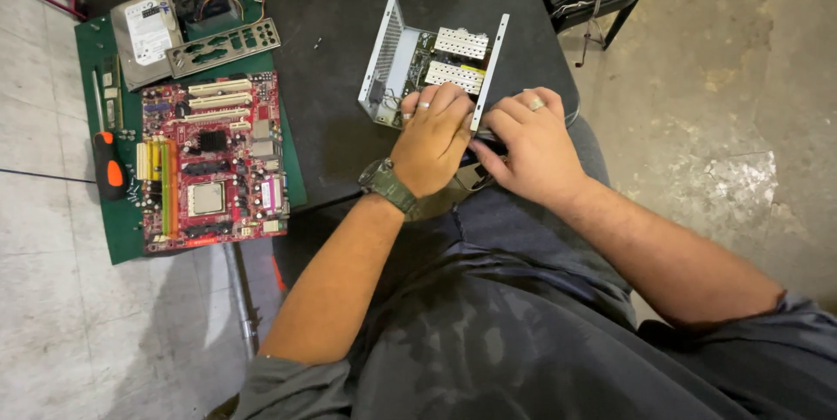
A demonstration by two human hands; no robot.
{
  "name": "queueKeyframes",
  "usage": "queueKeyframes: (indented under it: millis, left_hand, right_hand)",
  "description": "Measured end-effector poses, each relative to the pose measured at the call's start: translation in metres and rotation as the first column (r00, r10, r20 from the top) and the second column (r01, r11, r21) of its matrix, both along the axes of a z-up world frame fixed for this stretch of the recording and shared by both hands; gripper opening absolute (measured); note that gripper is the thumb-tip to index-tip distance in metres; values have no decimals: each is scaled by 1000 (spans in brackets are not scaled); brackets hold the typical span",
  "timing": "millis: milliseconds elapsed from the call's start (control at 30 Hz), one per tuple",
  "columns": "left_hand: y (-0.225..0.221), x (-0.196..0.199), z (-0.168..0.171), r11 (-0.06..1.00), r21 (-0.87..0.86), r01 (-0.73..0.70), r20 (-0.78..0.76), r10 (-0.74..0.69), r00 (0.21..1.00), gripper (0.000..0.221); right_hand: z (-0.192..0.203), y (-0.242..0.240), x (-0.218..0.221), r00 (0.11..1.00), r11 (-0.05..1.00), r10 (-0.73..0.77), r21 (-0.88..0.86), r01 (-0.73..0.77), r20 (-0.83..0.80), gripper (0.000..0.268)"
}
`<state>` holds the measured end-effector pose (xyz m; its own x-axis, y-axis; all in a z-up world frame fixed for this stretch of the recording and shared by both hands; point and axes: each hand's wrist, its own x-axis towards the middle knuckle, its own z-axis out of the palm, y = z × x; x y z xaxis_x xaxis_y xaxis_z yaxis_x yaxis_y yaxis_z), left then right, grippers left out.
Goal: Disassembling and reassembling a computer power supply unit by removing screws and manipulating the fan and casing.
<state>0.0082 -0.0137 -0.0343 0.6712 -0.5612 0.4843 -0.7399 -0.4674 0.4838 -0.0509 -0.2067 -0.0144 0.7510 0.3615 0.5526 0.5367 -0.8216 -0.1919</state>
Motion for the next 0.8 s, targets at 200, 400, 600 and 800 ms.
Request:
queueKeyframes:
  millis: [200, 400, 600, 800]
  left_hand:
    - [5, -2, 7, 999, -2, 45, -3, -45, 999, 17]
    - [4, 3, 1, 997, -27, 71, 2, -71, 997, 17]
    - [2, 4, -6, 1000, 0, 29, 37, -29, 999, 18]
    - [3, 3, -4, 996, -71, 62, -18, -63, 998, 19]
  right_hand:
    - [-5, 6, -5, 999, 998, -26, 55, 25, 19, 30]
    - [-7, 6, -3, 999, 1000, 4, 27, -5, 34, 32]
    - [0, 1, 1, 996, 993, 83, 87, -85, 18, 32]
    - [6, -8, -11, 995, 974, 92, 202, -100, 47, 18]
